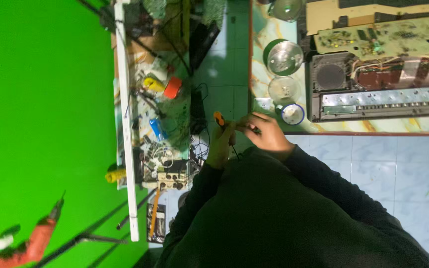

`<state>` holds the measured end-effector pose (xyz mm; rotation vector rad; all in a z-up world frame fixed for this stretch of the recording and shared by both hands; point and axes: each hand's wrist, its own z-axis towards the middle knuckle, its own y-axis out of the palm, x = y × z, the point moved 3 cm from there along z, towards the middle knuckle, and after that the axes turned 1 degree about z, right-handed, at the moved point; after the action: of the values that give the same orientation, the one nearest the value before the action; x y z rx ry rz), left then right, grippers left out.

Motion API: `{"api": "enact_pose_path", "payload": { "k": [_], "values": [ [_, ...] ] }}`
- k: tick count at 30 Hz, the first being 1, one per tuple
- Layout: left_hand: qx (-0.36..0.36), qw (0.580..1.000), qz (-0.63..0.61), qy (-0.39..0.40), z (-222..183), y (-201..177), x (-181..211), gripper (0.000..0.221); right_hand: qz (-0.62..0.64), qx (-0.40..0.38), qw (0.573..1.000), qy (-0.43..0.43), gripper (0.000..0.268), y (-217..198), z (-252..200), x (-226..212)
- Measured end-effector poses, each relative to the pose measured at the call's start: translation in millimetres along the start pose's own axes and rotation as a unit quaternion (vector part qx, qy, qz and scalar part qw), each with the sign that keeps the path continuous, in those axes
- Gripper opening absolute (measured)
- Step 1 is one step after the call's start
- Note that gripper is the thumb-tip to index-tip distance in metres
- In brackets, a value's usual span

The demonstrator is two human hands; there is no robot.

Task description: The person works on the internal components of a large musical keyboard using a screwdriver by hand, handling small screws and internal electronic boards.

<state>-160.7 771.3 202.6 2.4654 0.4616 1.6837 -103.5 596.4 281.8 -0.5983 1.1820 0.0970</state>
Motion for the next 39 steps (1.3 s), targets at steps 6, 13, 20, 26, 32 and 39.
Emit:
{"api": "enact_pose_path", "payload": {
  "k": [6, 13, 20, 26, 32, 39],
  "values": [
    [-0.047, 0.994, -0.092, -0.037, 34, 3, 16, 0.024, -0.028, 0.042, 0.999, -0.012, 0.016, -20, 24, -7],
    [-0.217, 0.969, -0.025, -0.115, 105, 13, 64, 0.03, -0.075, 0.125, 0.987, 0.067, 0.014, -33, 58, -6],
    [-0.366, 0.903, 0.079, -0.21, 182, -5, 68, 0.031, -0.028, 0.327, 0.93, 0.167, 0.012, 16, 67, 0],
    [-0.443, 0.84, 0.208, -0.233, 211, 13, 87, 0.031, -0.04, 0.39, 0.893, 0.219, 0.012, 42, 67, -14],
    [-0.489, 0.805, 0.318, -0.11, 218, 56, 81, 0.034, -0.09, 0.476, 0.832, 0.269, 0.012, 15, 59, -4],
    [-0.486, 0.811, 0.292, -0.143, 236, 59, 85, 0.033, -0.06, 0.477, 0.822, 0.303, 0.014, 10, 68, 15]
  ]
}}
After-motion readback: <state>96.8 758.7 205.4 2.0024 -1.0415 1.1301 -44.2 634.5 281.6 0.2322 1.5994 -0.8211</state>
